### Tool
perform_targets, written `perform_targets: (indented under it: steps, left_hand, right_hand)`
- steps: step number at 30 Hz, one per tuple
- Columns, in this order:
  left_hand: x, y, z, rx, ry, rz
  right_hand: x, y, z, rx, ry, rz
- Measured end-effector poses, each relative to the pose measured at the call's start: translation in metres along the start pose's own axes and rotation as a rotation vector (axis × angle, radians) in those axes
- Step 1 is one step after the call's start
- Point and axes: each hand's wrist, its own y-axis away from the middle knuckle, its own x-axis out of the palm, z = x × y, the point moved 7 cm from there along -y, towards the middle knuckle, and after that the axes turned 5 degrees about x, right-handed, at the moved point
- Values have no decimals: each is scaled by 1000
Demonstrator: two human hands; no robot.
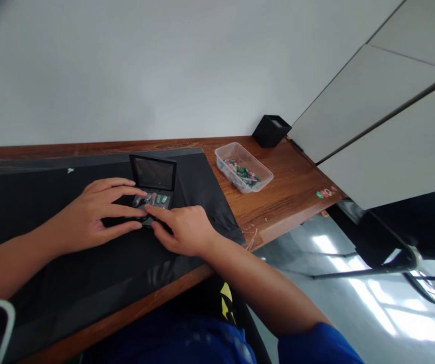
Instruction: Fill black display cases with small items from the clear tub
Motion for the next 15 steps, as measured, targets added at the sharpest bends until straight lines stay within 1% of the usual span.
perform_targets:
  steps: [5,9,12,15]
  left_hand:
    - [-3,-1,-2,22,-31,-22]
    - [-7,-2,-3,41,-45,-47]
    - [-8,-3,-1,22,-37,-53]
    - [-8,-4,1,-7,-19,-57]
  right_hand:
    - [-1,0,0,-5,-3,-16]
    - [-1,0,0,-19,-8,-5]
    - [0,0,0,-18,-3,6]
    - [0,-2,0,21,8,25]
